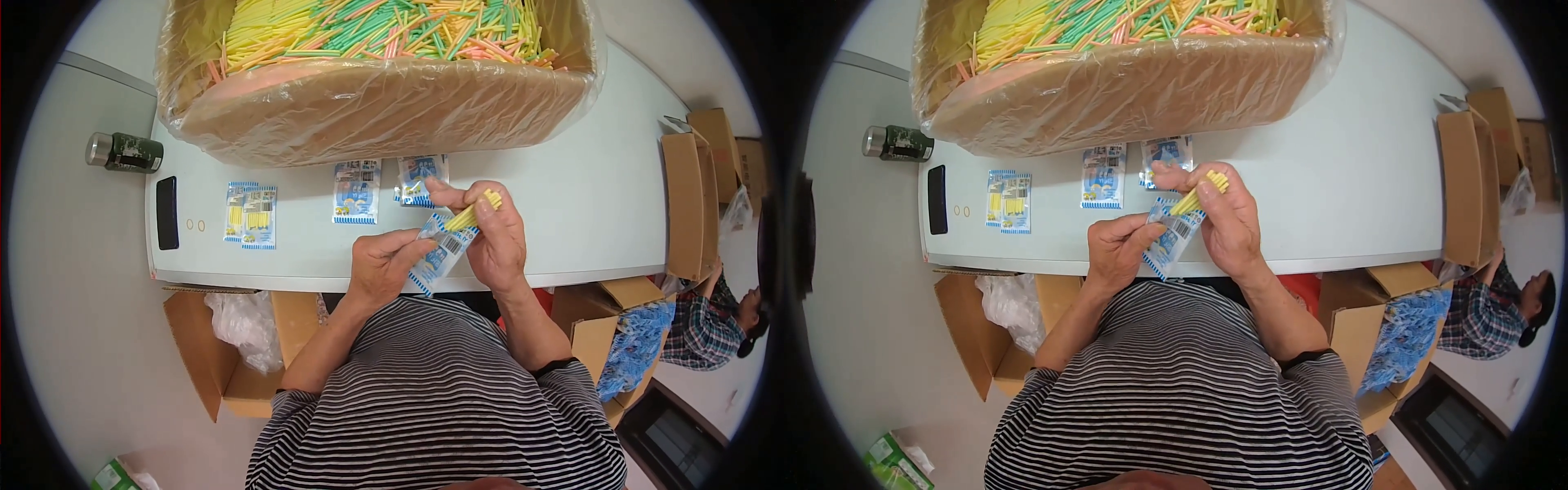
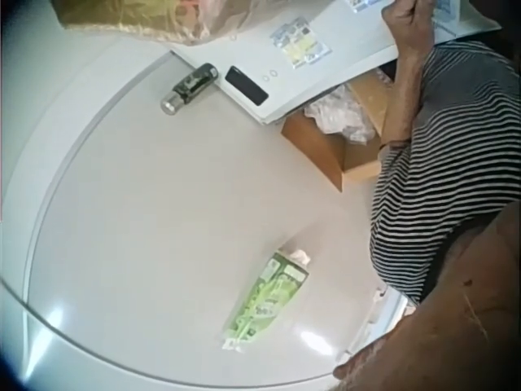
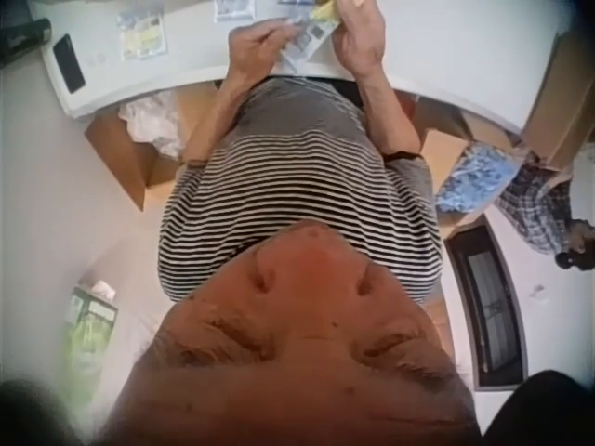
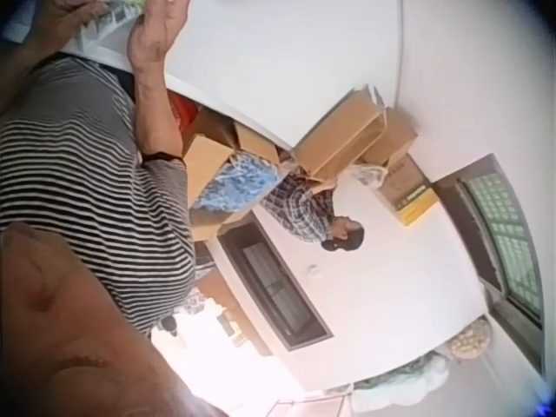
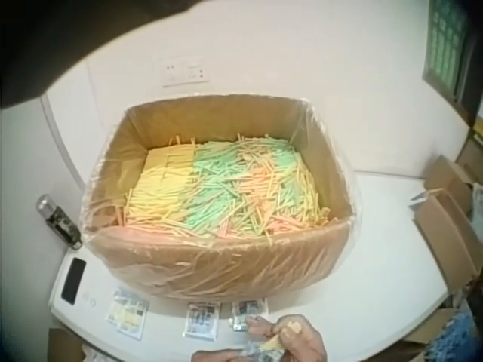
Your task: Organizing and packaging small packets and bundles of plastic sticks into kits at a workstation.
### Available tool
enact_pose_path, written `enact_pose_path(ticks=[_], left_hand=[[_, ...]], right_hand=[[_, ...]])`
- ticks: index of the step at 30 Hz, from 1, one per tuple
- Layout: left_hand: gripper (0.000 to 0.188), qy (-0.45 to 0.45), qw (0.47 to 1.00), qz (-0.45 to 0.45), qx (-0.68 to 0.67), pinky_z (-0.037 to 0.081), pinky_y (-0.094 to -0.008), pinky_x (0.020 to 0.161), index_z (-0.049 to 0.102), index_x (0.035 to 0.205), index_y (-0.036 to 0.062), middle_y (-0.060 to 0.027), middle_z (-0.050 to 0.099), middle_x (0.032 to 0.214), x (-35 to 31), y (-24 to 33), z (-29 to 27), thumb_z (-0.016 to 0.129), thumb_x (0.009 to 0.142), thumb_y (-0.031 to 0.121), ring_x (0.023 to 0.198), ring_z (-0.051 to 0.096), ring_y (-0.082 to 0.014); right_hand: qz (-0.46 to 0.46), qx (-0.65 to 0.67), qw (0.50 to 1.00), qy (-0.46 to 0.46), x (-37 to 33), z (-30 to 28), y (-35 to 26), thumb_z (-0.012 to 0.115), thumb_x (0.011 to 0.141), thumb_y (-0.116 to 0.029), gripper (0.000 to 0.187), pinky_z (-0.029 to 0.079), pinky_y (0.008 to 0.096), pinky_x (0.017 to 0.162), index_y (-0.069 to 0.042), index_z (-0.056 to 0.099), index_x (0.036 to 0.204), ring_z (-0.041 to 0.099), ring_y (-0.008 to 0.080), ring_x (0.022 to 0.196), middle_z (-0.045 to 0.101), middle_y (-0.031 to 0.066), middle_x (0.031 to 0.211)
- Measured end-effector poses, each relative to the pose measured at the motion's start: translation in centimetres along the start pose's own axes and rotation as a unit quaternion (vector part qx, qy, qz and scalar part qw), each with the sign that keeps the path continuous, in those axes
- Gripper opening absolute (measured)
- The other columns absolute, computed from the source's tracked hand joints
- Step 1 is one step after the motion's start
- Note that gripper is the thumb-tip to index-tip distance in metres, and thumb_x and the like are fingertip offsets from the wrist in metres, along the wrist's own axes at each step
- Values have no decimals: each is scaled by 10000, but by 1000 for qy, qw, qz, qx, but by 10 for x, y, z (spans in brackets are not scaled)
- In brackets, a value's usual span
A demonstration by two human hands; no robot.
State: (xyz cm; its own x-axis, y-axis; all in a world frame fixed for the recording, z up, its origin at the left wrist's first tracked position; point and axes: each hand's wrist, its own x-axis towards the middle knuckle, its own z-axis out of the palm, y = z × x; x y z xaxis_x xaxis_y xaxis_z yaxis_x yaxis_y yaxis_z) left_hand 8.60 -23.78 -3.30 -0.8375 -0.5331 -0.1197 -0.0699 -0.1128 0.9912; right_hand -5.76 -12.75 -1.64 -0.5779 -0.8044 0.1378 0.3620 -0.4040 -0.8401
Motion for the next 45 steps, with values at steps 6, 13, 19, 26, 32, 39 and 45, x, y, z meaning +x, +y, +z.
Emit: enact_pose_path(ticks=[6, 13, 19, 26, 32, 39, 45], left_hand=[[239, 24, 1000, -15, -7, 512, -213, 663, 731, 1115, -25, -46, 738, 843, -2, -5, 5, 725, 921, 116, 752, 615, -49], [289, 56, 996, -20, -65, 524, -216, 708, 697, 1179, -37, -56, 739, 915, -5, -14, 13, 722, 923, 95, 794, 628, -57], [263, 117, 982, 15, -149, 542, -224, 751, 650, 1161, -83, -84, 727, 967, -7, -17, 10, 697, 934, 40, 843, 658, -90], [229, 88, 986, 21, -141, 546, -250, 798, 656, 1127, -75, -94, 730, 975, -11, -3, -17, 700, 923, 18, 878, 669, -113], [178, 273, 953, -34, 129, 509, -234, 710, 724, 1015, -53, -57, 730, 921, -17, 11, -81, 754, 871, 47, 773, 619, -78], [270, 350, 829, 8, 436, 523, -333, 679, 724, 1021, -34, -142, 706, 844, -6, -9, -143, 798, 819, 129, 706, 657, -241], [355, 378, 707, 216, 557, 520, -454, 691, 692, 1044, 19, -159, 659, 941, 6, 6, -113, 821, 793, 235, 778, 640, -341]], right_hand=[[120, 91, 989, -5, -2, 1, 0, 399, 1071, -236, 270, 318, 501, 1155, -17, 553, 1109, 486, 358, 1345, 619, 267, 1275], [182, -195, 962, -59, 6, 4, 1, 400, 1056, -257, 431, 398, 433, 1105, 45, 518, 1340, 542, 293, 1273, 592, 244, 1327], [135, -16, 991, 17, -1, 7, 13, 509, 1005, -130, 399, 431, 379, 1072, 54, 499, 1360, 559, 228, 1232, 590, 196, 1303], [140, -155, 978, 12, -5, 8, 20, 737, 889, -41, 166, 497, 226, 763, 29, 679, 1028, 617, 92, 846, 690, 63, 968], [42, -333, 941, -49, 8, 20, 9, 707, 875, -7, 181, 489, 273, 774, 22, 674, 1051, 611, 125, 858, 679, 75, 967], [-58, -429, 892, -130, 21, 30, -58, 687, 834, 40, 149, 503, 306, 751, 14, 681, 980, 648, 199, 820, 683, 114, 884], [-297, -649, 685, -149, 110, 69, -134, 684, 820, 61, 163, 519, 310, 699, 20, 694, 977, 670, 251, 769, 696, 134, 882]])
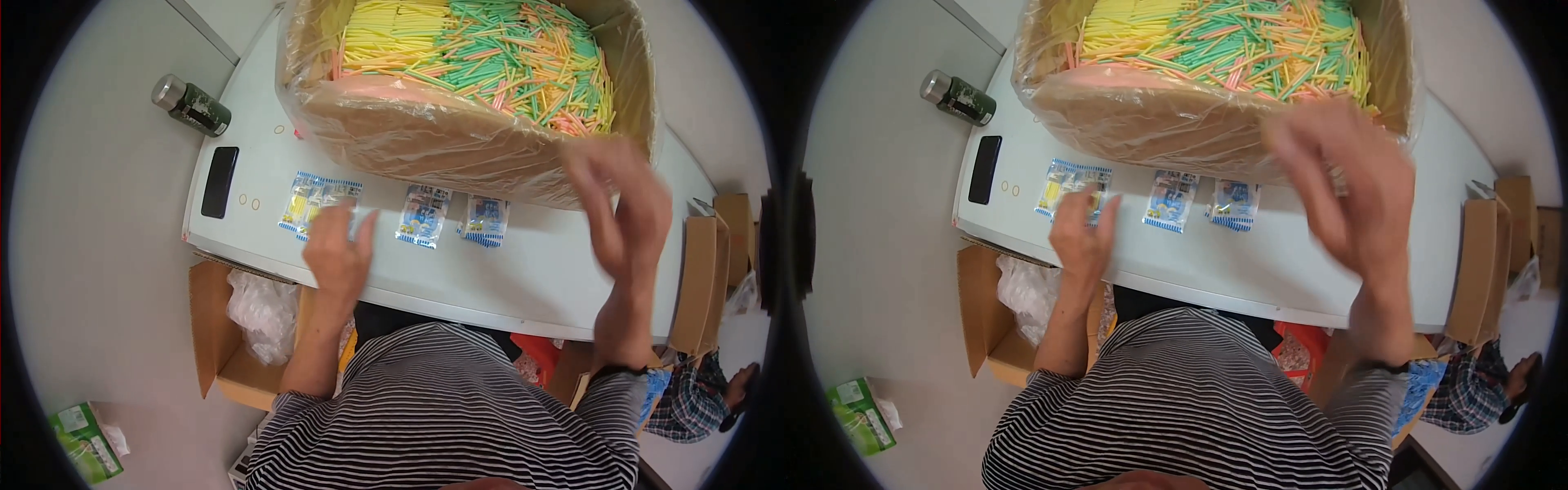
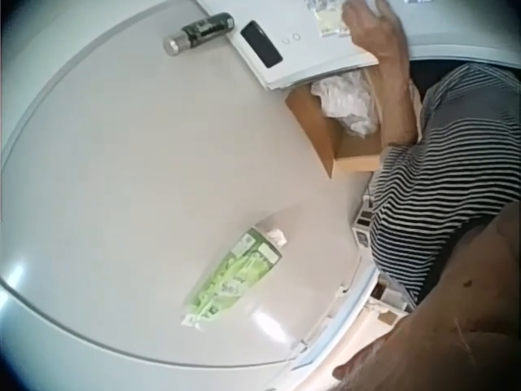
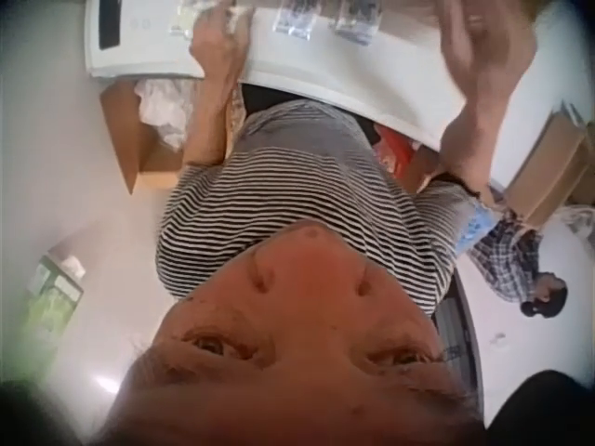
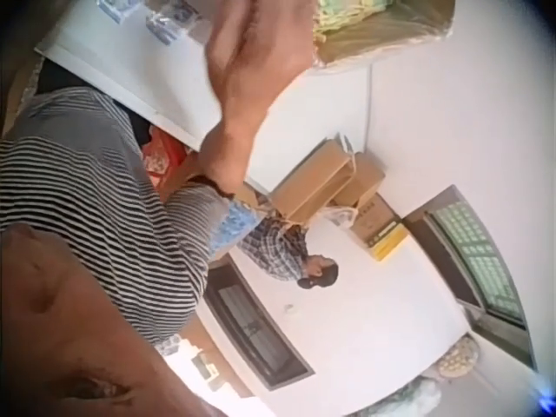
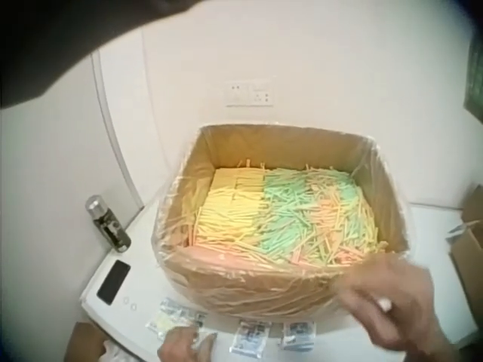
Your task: Organizing and packaging small packets and bundles of plastic sticks into kits at a workstation.
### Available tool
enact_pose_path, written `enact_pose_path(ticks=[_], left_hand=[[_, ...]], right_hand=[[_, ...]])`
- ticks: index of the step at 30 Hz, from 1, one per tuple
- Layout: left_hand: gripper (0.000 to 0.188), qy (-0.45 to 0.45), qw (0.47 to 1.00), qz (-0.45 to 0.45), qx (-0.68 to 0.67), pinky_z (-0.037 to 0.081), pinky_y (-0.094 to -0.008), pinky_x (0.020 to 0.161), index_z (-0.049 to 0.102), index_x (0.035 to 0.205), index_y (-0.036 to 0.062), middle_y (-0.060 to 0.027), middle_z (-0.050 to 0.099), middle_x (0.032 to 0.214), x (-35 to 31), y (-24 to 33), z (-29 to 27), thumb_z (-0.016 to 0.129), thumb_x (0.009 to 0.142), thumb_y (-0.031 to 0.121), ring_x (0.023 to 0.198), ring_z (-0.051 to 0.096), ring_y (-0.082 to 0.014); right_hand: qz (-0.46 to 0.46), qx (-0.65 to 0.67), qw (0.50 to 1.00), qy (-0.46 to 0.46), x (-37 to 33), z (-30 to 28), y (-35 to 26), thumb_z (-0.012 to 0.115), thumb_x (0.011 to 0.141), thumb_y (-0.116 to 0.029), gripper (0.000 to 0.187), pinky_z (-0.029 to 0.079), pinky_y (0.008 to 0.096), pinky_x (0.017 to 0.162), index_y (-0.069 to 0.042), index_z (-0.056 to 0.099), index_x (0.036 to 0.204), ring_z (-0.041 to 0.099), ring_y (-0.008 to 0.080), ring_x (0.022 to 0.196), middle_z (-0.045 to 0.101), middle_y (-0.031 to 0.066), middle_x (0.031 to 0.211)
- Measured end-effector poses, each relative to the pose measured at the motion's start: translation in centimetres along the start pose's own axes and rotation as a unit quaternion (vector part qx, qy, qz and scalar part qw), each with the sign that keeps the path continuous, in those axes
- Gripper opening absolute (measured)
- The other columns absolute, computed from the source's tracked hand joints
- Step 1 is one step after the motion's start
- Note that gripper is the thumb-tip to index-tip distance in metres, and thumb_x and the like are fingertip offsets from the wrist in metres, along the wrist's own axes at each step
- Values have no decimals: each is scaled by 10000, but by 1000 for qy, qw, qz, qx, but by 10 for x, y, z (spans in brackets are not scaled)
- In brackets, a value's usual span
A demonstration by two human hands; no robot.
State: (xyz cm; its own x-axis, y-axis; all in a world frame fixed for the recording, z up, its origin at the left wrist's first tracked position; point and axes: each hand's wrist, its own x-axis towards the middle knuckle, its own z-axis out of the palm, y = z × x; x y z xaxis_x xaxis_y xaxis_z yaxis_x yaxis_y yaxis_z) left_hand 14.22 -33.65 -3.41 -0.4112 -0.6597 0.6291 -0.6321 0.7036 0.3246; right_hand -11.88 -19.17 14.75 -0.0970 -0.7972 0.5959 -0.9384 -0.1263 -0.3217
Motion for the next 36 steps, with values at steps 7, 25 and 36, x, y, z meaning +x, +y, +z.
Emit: enact_pose_path(ticks=[7, 25, 36], left_hand=[[445, -282, 947, -146, -55, 535, -463, 684, 654, 994, 22, -155, 641, 962, -1, 49, 32, 772, 820, 415, 841, 664, -368], [501, -235, 936, -204, -162, 516, -424, 696, 641, 1050, 22, -154, 666, 989, -5, 36, 47, 881, 702, 291, 833, 661, -345], [359, -71, 881, -187, -429, 522, -341, 683, 628, 1100, 10, -109, 676, 984, 0, 54, -20, 812, 818, 136, 811, 660, -263]], right_hand=[[21, -212, 944, -251, 184, 87, 56, 556, 953, -221, 257, 517, 496, 792, 4, 681, 935, 665, 374, 944, 692, 212, 994], [-145, -402, 853, -299, 217, 163, 146, 494, 928, -175, 290, 515, 488, 851, 32, 598, 1102, 677, 368, 949, 679, 221, 1026], [245, 328, 889, -206, 148, 1, 47, 473, 1047, -233, 278, 516, 334, 710, 22, 581, 1019, 642, 220, 783, 663, 128, 883]])
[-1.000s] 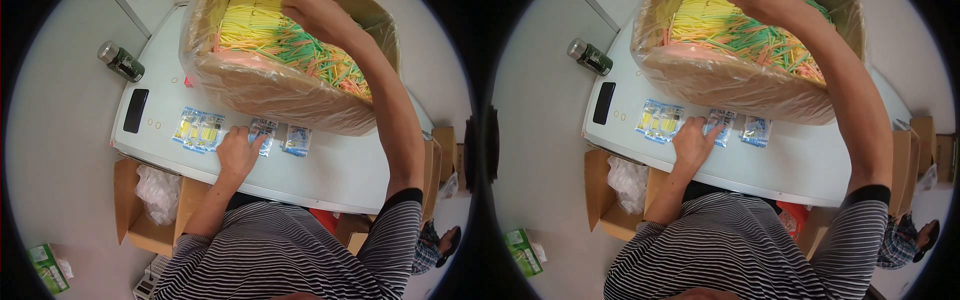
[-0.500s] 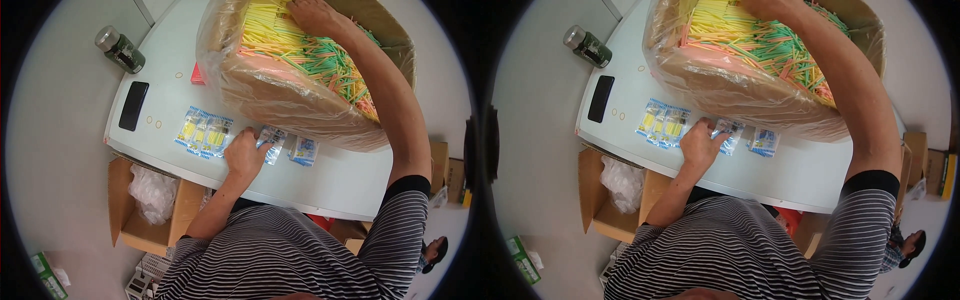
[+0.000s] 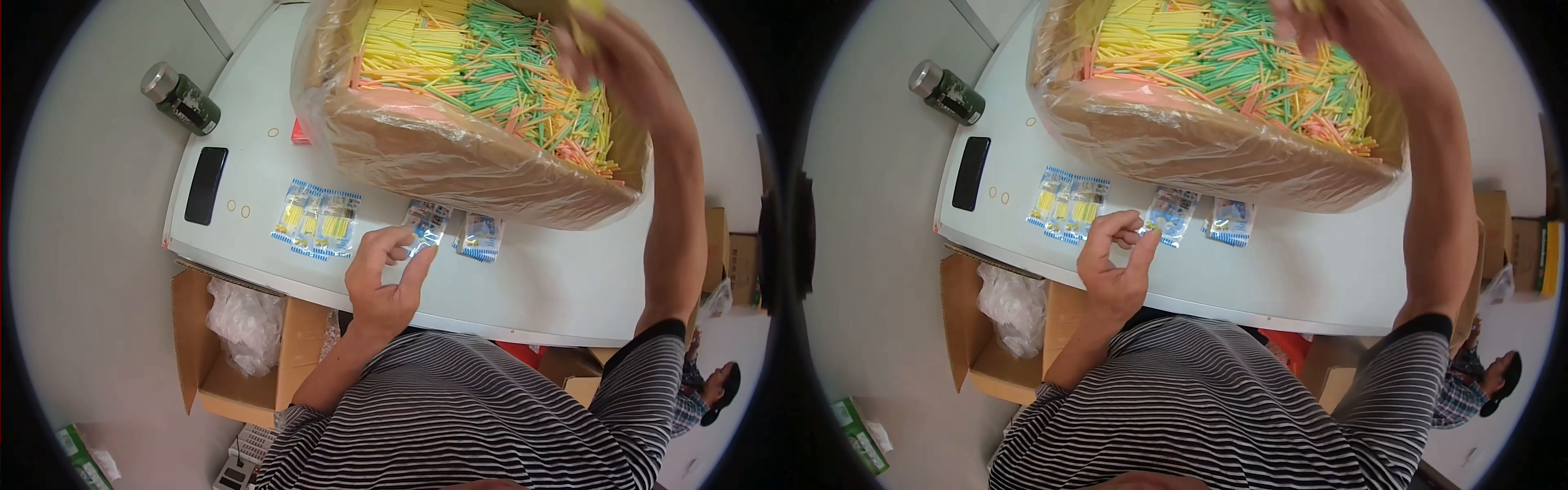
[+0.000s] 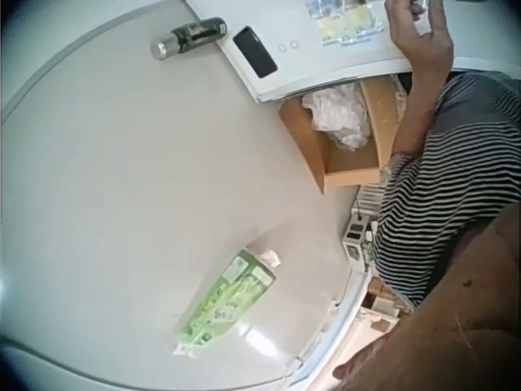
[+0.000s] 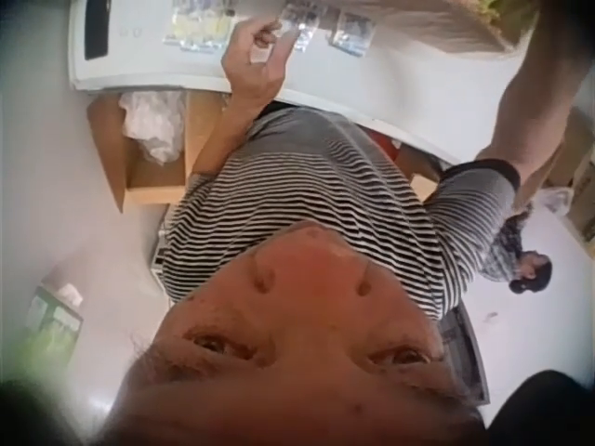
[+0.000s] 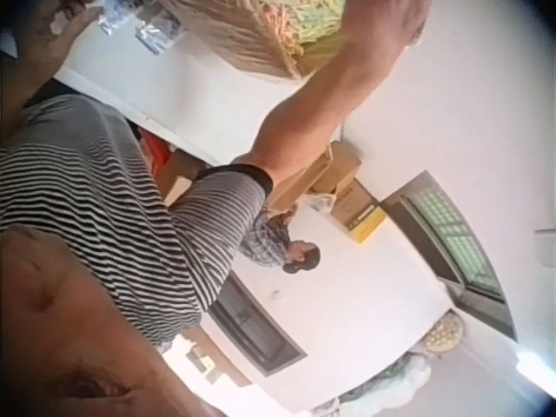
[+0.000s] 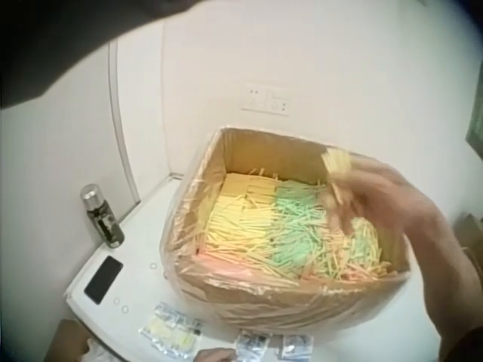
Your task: Organizing and packaging small packets and bundles of plastic sticks into kits at a workstation.
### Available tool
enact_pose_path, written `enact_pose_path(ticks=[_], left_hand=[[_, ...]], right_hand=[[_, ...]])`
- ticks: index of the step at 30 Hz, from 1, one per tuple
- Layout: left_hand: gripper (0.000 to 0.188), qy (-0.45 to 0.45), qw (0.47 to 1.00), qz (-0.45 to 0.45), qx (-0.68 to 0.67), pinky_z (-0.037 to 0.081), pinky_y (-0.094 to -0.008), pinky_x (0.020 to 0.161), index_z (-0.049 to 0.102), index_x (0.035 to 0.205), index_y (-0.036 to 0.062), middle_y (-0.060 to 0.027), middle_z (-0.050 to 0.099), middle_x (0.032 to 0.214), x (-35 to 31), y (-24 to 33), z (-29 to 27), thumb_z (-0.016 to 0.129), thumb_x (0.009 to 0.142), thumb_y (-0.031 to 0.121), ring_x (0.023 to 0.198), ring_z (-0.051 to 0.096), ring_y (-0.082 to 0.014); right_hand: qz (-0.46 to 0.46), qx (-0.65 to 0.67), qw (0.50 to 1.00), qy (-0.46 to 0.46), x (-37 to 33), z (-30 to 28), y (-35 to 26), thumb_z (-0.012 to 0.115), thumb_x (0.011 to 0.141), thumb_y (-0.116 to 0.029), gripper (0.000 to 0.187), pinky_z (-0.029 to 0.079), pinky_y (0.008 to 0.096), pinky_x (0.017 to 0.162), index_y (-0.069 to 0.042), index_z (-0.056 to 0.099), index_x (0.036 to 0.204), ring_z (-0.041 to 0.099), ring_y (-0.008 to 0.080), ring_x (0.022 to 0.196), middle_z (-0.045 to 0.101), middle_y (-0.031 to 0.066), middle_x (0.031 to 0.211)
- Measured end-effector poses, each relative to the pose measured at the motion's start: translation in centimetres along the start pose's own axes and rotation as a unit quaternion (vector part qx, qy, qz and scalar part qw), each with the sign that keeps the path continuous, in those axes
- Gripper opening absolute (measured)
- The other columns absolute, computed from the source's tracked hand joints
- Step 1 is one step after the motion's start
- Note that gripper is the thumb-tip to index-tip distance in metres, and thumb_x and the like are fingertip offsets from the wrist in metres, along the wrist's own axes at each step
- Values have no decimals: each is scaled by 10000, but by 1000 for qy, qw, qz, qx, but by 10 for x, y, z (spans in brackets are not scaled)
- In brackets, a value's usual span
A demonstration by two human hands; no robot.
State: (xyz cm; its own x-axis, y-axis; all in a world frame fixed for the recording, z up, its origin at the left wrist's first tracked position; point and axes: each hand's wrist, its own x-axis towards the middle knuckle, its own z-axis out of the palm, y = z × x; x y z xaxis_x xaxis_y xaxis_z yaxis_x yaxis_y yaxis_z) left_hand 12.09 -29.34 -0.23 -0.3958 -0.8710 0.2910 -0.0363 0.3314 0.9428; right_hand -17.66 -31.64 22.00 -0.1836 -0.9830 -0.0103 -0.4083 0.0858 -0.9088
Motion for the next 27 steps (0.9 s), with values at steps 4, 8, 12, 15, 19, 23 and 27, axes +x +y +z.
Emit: enact_pose_path(ticks=[4, 8, 12, 15, 19, 23, 27], left_hand=[[468, -116, 962, -6, -248, 486, -315, 930, 549, 1318, -49, -169, 618, 1264, 17, 35, 11, 649, 976, 254, 1081, 608, -209], [576, -348, 913, 39, -208, 457, -369, 1015, 481, 1407, -44, -220, 571, 1346, 20, 34, 43, 527, 1030, 389, 1256, 550, -265], [550, -496, 848, -61, -179, 444, -361, 1027, 491, 1402, -37, -210, 576, 1333, -3, 14, 63, 523, 1034, 370, 1251, 549, -268], [477, -494, 831, -168, -194, 445, -350, 1016, 537, 1361, -28, -181, 605, 1286, -10, 14, 63, 515, 1037, 321, 1206, 568, -264], [318, -214, 973, -74, -54, 536, -341, 770, 640, 1158, -14, -156, 699, 1032, -8, -2, 62, 682, 930, 204, 851, 697, -240], [416, -50, 973, -57, 218, 522, -420, 744, 664, 1071, 3, -164, 690, 979, 14, -34, 38, 818, 800, 277, 815, 669, -314], [455, -71, 905, -16, 419, 513, -463, 706, 695, 995, 16, -158, 688, 917, 20, -49, 42, 862, 716, 335, 840, 655, -348]], right_hand=[[87, 170, 967, -170, -115, 31, 53, 505, 1046, -281, 335, 601, 368, 568, 42, 530, 1131, 718, 285, 689, 682, 174, 879], [255, 442, 817, -268, -178, 117, 116, 456, 1059, -159, 244, 616, 404, 679, 52, 562, 1126, 718, 304, 770, 673, 173, 934], [222, 638, 713, -188, -213, 170, 172, 453, 1054, -158, 256, 614, 423, 675, 60, 572, 1117, 707, 313, 741, 668, 173, 874], [252, 676, 678, -136, -221, 182, 184, 460, 1049, -177, 266, 609, 431, 661, 55, 575, 1108, 701, 318, 715, 669, 179, 847], [184, 617, 763, -64, -213, 158, 176, 468, 1043, -194, 257, 586, 391, 739, 30, 580, 1104, 700, 305, 788, 680, 171, 864], [36, 128, 946, 295, -208, 133, 196, 426, 1067, -161, 215, 460, 321, 927, -3, 565, 1110, 622, 195, 1023, 669, 127, 1047], [161, -12, 942, 295, -214, 124, 266, 444, 1073, -166, 241, 419, 294, 991, -13, 559, 1221, 586, 169, 1115, 656, 86, 1176]])
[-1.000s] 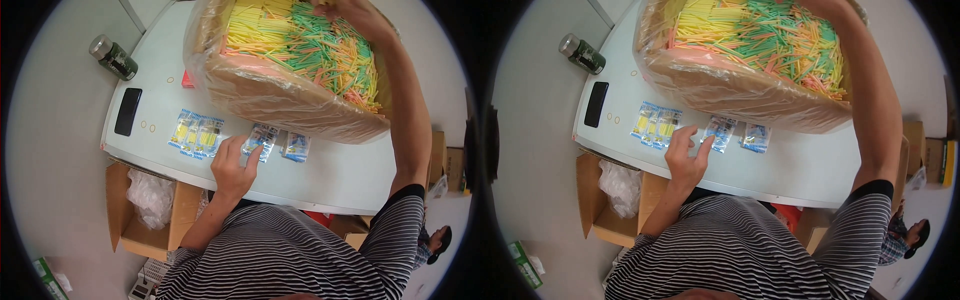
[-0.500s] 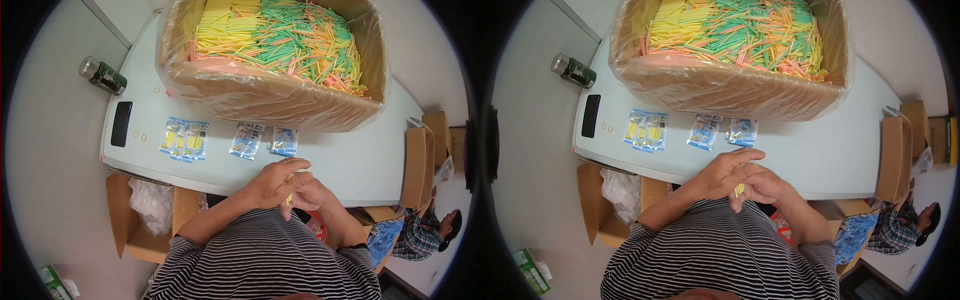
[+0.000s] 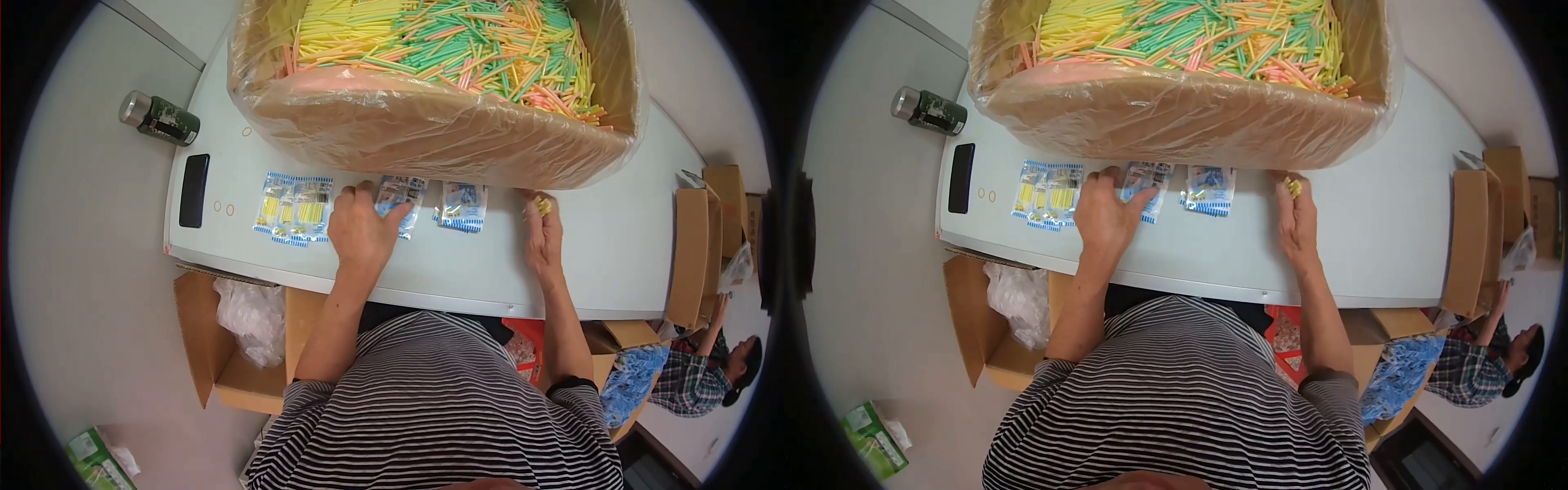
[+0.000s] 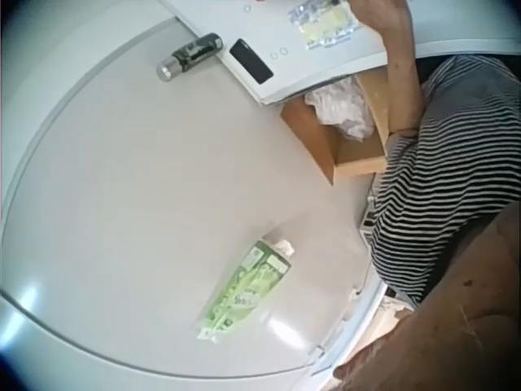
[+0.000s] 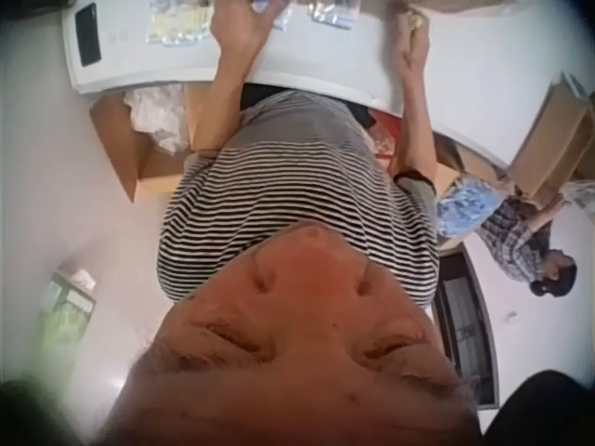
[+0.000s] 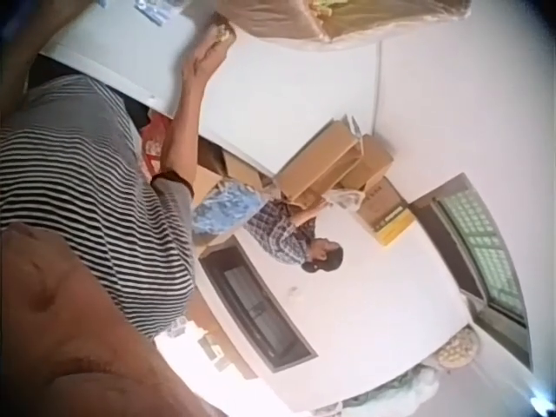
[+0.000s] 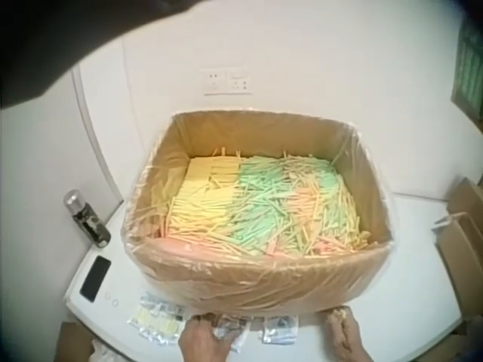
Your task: Organizing and packaging small packets and bundles of plastic sticks into kits at a workstation.
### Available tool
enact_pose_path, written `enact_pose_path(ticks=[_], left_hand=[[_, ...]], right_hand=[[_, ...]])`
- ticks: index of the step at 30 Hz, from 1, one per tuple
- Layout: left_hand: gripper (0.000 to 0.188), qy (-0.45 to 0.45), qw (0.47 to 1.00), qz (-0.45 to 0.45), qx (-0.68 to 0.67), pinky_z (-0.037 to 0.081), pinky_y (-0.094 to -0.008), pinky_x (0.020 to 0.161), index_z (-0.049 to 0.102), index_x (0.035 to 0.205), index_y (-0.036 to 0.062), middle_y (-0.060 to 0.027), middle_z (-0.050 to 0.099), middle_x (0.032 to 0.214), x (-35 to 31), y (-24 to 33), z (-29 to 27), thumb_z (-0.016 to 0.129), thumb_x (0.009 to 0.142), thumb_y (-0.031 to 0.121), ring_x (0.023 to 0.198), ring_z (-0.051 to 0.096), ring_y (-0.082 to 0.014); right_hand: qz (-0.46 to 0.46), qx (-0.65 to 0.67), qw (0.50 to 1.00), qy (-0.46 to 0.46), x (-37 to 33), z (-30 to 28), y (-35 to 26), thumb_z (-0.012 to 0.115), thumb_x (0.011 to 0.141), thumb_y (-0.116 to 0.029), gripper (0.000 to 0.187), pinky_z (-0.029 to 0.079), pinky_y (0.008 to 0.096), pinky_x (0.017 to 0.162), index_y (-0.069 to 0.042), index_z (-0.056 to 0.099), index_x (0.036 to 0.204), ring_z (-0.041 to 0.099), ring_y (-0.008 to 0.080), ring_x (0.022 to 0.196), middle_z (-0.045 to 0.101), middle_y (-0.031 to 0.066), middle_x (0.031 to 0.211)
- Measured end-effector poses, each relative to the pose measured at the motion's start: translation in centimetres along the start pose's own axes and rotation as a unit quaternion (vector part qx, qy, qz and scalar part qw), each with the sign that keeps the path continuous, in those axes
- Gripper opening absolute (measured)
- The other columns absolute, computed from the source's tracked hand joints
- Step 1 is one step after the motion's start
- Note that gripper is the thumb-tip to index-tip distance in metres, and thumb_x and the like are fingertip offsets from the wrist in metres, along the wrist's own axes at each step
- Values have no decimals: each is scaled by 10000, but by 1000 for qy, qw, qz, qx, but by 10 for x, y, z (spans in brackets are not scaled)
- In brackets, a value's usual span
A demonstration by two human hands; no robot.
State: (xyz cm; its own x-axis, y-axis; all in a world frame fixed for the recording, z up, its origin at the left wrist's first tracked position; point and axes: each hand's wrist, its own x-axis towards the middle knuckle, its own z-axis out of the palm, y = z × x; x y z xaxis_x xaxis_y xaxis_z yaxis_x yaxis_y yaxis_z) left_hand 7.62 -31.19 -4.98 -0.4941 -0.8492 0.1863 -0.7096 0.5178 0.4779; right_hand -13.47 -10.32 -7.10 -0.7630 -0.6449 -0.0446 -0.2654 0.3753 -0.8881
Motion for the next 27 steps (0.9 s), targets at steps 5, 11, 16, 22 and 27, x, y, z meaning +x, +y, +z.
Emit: enact_pose_path(ticks=[5, 11, 16, 22, 27], left_hand=[[451, -95, 986, -87, -108, 519, -367, 694, 713, 989, -15, -153, 706, 839, 7, -3, 2, 868, 714, 307, 744, 666, -273], [371, -33, 977, -123, -173, 518, -331, 667, 733, 932, -14, -135, 711, 787, 2, -9, 11, 876, 710, 246, 694, 665, -238], [285, -7, 975, -115, -189, 525, -392, 714, 749, 869, 14, -172, 718, 922, 1, -16, 12, 853, 735, 243, 746, 654, -327], [147, 89, 969, 94, -208, 493, -292, 795, 740, 928, -35, -130, 702, 880, -9, -17, -2, 769, 843, 82, 811, 641, -209], [144, -70, 854, -167, -489, 495, -250, 730, 751, 1004, -13, -49, 731, 887, -27, 0, -24, 736, 907, 94, 819, 626, -94]], right_hand=[[-92, -27, 995, 19, -4, 6, 4, 446, 1062, -157, 232, 404, 320, 1026, 13, 544, 1187, 592, 232, 1150, 659, 146, 1197], [-63, 33, 997, 16, -3, 5, 9, 429, 1086, -200, 251, 400, 325, 1042, 3, 540, 1181, 570, 205, 1179, 662, 133, 1240], [-65, 33, 997, 15, -4, 3, 8, 424, 1088, -218, 264, 394, 327, 1052, -3, 543, 1186, 569, 206, 1188, 667, 138, 1236], [-27, 115, 992, 48, -14, -4, 0, 424, 1087, -234, 266, 368, 353, 1092, -11, 537, 1177, 556, 217, 1251, 666, 156, 1237], [-4, 417, 909, -2, -32, 3, -16, 382, 1084, -197, 210, 338, 474, 1166, -45, 499, 1170, 528, 327, 1320, 658, 217, 1230]])
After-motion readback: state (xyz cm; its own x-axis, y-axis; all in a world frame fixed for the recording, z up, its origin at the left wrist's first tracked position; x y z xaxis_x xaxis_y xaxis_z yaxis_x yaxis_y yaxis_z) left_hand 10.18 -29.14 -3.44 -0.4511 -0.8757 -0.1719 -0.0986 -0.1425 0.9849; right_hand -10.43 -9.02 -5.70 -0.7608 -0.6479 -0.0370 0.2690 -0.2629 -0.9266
